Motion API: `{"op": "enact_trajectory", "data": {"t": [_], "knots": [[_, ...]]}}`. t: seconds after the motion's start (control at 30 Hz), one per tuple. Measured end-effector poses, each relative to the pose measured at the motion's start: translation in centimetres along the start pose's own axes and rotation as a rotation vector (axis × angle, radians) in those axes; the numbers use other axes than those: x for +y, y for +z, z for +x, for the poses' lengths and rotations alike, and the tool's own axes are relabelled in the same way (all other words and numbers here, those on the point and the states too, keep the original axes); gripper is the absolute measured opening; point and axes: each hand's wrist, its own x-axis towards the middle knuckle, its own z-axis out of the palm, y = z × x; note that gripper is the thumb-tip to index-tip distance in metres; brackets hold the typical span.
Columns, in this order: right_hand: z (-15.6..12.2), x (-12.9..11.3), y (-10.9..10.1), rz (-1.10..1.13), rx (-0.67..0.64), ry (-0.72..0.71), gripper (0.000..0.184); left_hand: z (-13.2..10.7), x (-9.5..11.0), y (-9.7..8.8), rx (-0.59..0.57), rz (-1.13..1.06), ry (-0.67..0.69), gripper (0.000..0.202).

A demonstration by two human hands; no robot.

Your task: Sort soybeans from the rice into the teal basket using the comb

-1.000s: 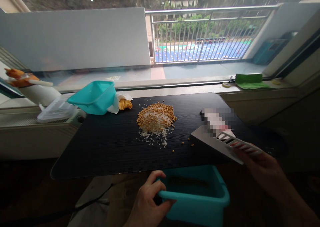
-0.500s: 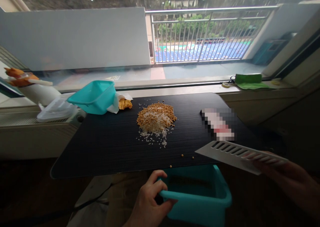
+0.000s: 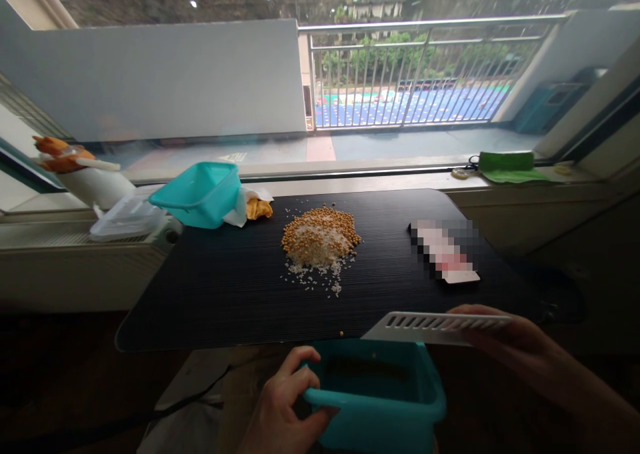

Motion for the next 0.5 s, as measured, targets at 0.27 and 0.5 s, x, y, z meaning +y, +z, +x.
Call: {"op": "enact_trajectory", "data": {"t": [0.27, 0.5], "knots": [[1.9, -1.9, 3.1, -0.057, -0.154, -0.073, 0.023, -0.6, -0.9, -0.7, 0.004, 0.031, 0.045, 0.019], [4.0, -1.0, 2.2, -0.1, 0.189, -0.171, 0.026, -1.0, -1.6, -0.9, 0.037, 0.092, 0.085, 0.02]]}}
